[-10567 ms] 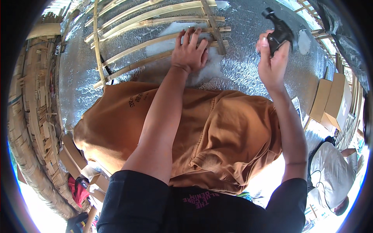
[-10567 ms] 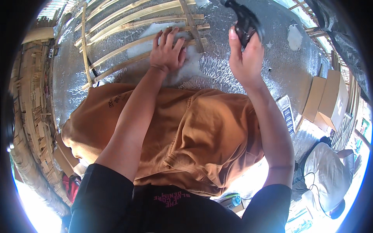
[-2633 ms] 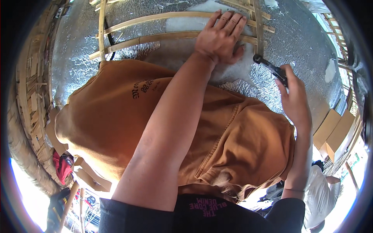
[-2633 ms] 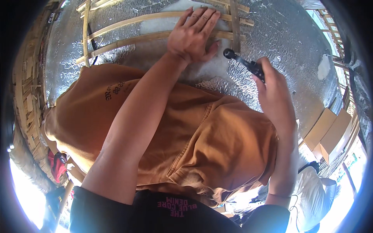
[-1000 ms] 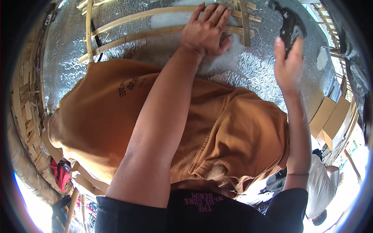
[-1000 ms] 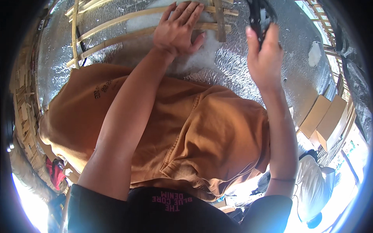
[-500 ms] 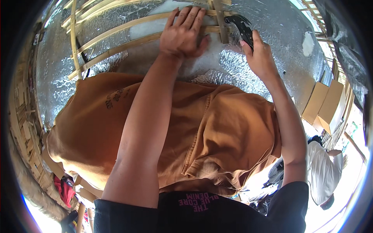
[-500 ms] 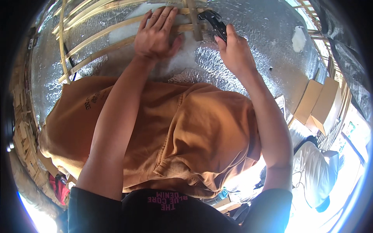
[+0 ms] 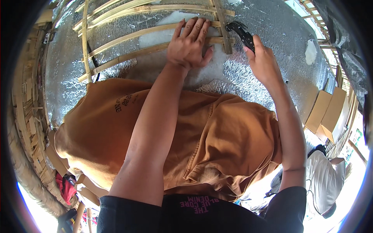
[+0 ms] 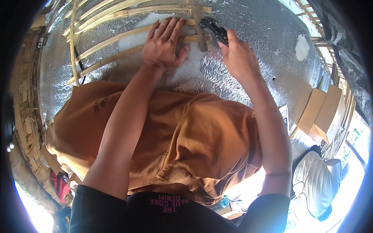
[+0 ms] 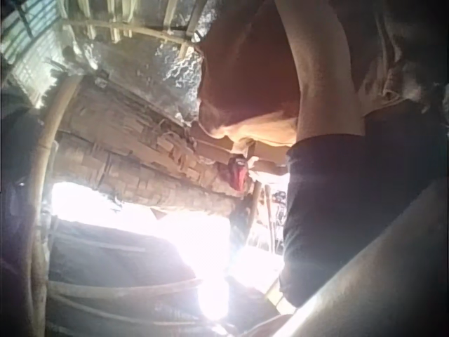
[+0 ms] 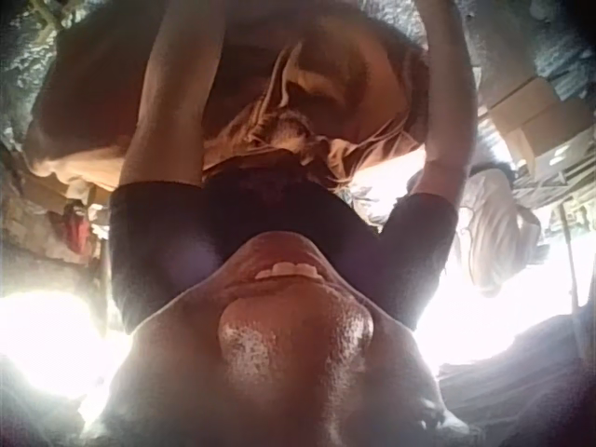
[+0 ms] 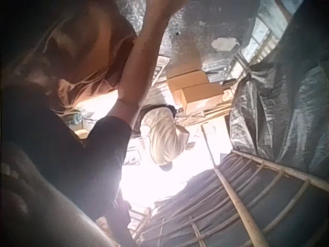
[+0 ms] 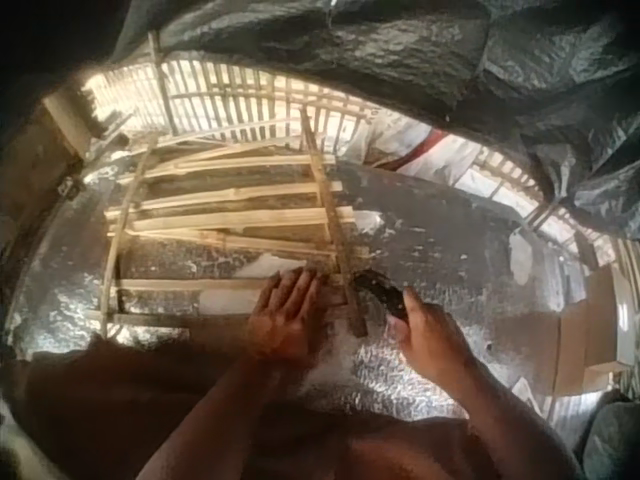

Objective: The person uses a hammer to secure thin bamboo strips to a wooden frame, repeatedly striking nails at several joint locations.

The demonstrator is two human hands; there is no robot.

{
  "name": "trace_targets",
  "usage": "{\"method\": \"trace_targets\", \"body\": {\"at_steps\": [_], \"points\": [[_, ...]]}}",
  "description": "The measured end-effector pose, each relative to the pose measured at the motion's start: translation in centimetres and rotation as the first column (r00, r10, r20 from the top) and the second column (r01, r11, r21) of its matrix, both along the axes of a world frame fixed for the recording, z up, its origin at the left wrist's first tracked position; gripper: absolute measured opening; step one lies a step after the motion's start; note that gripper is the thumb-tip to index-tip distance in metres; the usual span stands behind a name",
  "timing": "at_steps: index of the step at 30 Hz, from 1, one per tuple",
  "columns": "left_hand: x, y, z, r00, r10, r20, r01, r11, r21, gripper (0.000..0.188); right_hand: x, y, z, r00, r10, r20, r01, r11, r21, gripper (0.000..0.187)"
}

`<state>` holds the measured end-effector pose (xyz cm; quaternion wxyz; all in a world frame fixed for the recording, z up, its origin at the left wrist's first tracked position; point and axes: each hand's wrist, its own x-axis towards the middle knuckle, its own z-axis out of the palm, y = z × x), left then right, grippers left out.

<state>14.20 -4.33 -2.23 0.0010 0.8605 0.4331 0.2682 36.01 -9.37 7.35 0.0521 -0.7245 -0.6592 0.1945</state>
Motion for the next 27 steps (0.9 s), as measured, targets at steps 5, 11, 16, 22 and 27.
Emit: {"method": "trace_targets", "body": {"at_steps": [5, 11, 16, 22, 27], "points": [[0.2, -0.1, 0.0, 1.000, 0.001, 0.006, -0.001, 1.000, 0.001, 0.071, 0.8, -1.3, 0.7, 0.972, -0.028, -0.234, 0.047, 0.996, 0.077, 0.023], [0.3, -0.2, 0.1, 1.000, -0.011, 0.017, 0.011, 1.000, -0.006, 0.070, 0.2, -2.1, 1.0, 0.978, 0.043, -0.204, -0.025, 0.996, 0.091, 0.023], [0.0, -0.2, 0.0, 1.000, -0.012, 0.016, 0.012, 1.000, -0.021, 0.071, -0.5, -1.8, 3.9, 0.969, -0.035, -0.244, 0.053, 0.996, 0.066, 0.022], [0.5, -0.1, 0.1, 0.999, 0.004, 0.034, -0.003, 1.000, -0.015, 0.071, 1.8, -2.0, 0.9, 0.994, 0.104, -0.015, -0.104, 0.994, 0.018, 0.021], [0.2, -0.5, 0.2, 0.999, 0.015, -0.032, -0.015, 1.000, -0.015, 0.072, 1.0, -1.7, 3.1, 0.969, 0.122, -0.214, -0.054, 0.953, 0.299, 0.026]]}}
